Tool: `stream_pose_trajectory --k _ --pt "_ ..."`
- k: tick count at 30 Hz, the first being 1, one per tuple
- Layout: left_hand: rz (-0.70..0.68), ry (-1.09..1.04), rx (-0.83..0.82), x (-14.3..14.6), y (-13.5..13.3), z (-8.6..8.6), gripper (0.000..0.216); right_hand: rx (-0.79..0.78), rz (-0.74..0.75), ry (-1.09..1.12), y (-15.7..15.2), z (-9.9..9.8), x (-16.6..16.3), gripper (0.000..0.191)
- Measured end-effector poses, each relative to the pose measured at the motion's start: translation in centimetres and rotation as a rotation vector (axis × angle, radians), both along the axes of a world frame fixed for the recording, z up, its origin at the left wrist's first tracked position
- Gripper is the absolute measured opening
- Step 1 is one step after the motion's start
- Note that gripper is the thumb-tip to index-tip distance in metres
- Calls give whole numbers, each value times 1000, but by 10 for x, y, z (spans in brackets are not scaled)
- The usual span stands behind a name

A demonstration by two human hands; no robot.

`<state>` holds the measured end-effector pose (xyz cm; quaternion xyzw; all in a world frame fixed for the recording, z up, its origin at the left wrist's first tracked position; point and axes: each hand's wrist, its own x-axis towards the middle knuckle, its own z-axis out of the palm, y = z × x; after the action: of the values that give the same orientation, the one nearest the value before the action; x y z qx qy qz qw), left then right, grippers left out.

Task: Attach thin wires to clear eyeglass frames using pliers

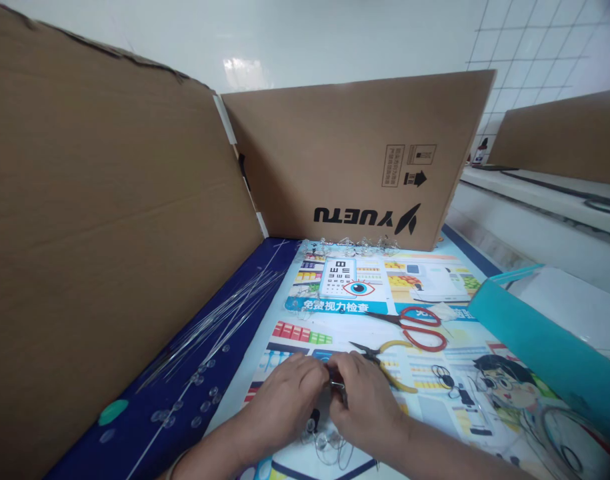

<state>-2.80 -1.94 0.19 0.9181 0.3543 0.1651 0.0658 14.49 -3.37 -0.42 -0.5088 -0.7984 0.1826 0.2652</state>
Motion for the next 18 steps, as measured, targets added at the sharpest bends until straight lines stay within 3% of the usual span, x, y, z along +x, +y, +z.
stream_pose_trajectory --k 7,18 --pt "93 0 -37 -1 0 0 15 17 37 43 2 -2 2 36" --pt "129 -21 -101 0 -1 0 14 3 15 52 3 0 3 39"
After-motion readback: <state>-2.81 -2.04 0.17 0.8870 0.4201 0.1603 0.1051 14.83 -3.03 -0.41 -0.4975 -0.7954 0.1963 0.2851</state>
